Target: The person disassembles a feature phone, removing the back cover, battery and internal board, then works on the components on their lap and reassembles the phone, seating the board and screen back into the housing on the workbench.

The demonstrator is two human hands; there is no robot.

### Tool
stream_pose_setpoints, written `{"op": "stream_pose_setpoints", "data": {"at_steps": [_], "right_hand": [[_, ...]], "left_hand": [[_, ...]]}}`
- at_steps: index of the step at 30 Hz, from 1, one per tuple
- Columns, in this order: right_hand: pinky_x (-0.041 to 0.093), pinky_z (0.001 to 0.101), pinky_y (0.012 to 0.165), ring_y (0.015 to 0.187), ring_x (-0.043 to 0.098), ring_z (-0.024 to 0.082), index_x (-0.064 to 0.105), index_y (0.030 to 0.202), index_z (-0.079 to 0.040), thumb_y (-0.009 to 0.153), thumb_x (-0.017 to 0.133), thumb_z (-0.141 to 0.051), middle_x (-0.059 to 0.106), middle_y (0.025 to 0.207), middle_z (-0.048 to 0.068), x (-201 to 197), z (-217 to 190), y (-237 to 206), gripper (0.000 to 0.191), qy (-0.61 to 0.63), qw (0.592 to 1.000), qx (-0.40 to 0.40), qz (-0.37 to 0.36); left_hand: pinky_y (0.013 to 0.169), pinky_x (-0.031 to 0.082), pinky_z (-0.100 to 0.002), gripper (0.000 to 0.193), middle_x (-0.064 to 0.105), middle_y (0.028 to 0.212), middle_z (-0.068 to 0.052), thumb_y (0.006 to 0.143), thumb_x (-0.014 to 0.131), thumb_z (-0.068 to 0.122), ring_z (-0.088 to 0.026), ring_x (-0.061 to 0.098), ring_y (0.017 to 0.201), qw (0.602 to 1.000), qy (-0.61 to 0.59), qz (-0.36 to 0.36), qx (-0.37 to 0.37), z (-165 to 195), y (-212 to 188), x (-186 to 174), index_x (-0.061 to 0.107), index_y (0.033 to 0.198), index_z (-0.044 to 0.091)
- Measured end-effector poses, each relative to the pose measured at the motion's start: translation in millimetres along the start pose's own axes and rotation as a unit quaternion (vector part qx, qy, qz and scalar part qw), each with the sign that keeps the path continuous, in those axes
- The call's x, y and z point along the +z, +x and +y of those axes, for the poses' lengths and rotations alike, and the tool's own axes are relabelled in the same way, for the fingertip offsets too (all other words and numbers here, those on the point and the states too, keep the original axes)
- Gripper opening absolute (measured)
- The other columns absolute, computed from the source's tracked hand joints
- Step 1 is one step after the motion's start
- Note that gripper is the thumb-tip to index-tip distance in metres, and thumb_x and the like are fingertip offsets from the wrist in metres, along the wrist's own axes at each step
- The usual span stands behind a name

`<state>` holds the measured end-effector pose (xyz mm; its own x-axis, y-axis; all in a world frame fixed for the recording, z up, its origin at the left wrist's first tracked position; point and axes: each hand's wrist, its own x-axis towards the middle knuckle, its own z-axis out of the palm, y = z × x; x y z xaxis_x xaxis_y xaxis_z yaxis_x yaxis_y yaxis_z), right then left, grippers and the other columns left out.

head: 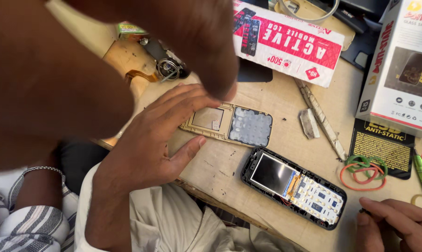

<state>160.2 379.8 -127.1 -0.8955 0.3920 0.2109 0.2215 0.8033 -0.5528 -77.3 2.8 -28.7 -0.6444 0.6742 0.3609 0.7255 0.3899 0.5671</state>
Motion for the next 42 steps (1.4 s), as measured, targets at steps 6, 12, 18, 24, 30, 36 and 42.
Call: {"op": "stream_pose_setpoints", "data": {"at_steps": [6,12,18,24,30,36,42], "right_hand": [[0.054,0.0229,0.068,0.071,0.068,0.016,0.076,0.105,-0.002,0.087,0.076,0.003,0.071,0.091,0.013,-22,-83,-8,0.018,0.025,0.996,0.029,0.08],[0.054,0.0216,0.071,0.081,0.068,0.015,0.075,0.107,0.001,0.096,0.079,0.006,0.07,0.104,0.015,-12,-99,-15,0.013,0.019,0.993,0.02,0.118],[0.055,0.0194,0.082,0.088,0.068,0.012,0.074,0.115,0.002,0.101,0.073,0.009,0.064,0.104,0.013,-9,-103,-22,0.016,0.106,0.988,0.029,0.107],[0.053,0.0215,0.076,0.081,0.068,0.014,0.076,0.11,0.0,0.093,0.077,0.007,0.069,0.104,0.015,-18,-114,-11,0.018,0.056,0.992,0.002,0.112],[0.054,0.0246,0.071,0.082,0.068,0.018,0.077,0.104,-0.003,0.084,0.078,0.007,0.07,0.098,0.014,-20,-113,-8,0.023,0.008,0.995,0.019,0.101],[0.056,0.0211,0.067,0.072,0.068,0.013,0.075,0.103,-0.005,0.084,0.076,0.004,0.069,0.08,0.006,-22,-92,12,0.021,0.051,0.996,-0.062,0.047],[0.053,0.0229,0.061,0.064,0.064,0.013,0.075,0.093,-0.007,0.08,0.074,0.005,0.068,0.07,0.002,-9,-38,-2,0.017,0.048,0.997,-0.053,0.033]], "left_hand": [[0.116,0.035,-0.049,0.059,0.058,0.145,-0.015,0.088,0.074,0.036,-0.034,0.05,0.139,0.99,0.124,0.021,0.069,43,20,6,0.058,0.138,0.009],[0.096,0.05,-0.046,0.076,0.053,0.162,-0.01,0.085,0.073,0.032,-0.029,0.064,0.112,0.982,-0.079,-0.173,-0.002,51,6,21,0.044,0.154,0.016],[0.096,0.046,-0.051,0.074,0.067,0.121,-0.011,0.09,0.074,0.032,-0.034,0.064,0.113,0.974,-0.069,-0.216,-0.023,49,-1,26,0.042,0.156,0.018],[0.113,0.041,-0.051,0.065,0.062,0.144,-0.015,0.094,0.072,0.032,-0.038,0.054,0.136,0.985,-0.083,-0.119,0.089,44,-8,32,0.047,0.15,0.013],[0.117,0.036,-0.054,0.069,0.058,0.148,-0.016,0.092,0.073,0.034,-0.04,0.049,0.141,0.988,-0.057,-0.111,0.09,44,-7,34,0.048,0.152,0.013],[0.118,0.035,-0.054,0.063,0.062,0.146,-0.011,0.092,0.074,0.035,-0.038,0.051,0.141,0.99,-0.049,-0.108,0.079,41,-6,40,0.055,0.149,0.018],[0.108,0.044,-0.049,0.055,0.065,0.139,-0.009,0.087,0.079,0.036,-0.035,0.055,0.132,0.993,-0.051,-0.096,0.04,51,3,41,0.065,0.139,0.023]]}}
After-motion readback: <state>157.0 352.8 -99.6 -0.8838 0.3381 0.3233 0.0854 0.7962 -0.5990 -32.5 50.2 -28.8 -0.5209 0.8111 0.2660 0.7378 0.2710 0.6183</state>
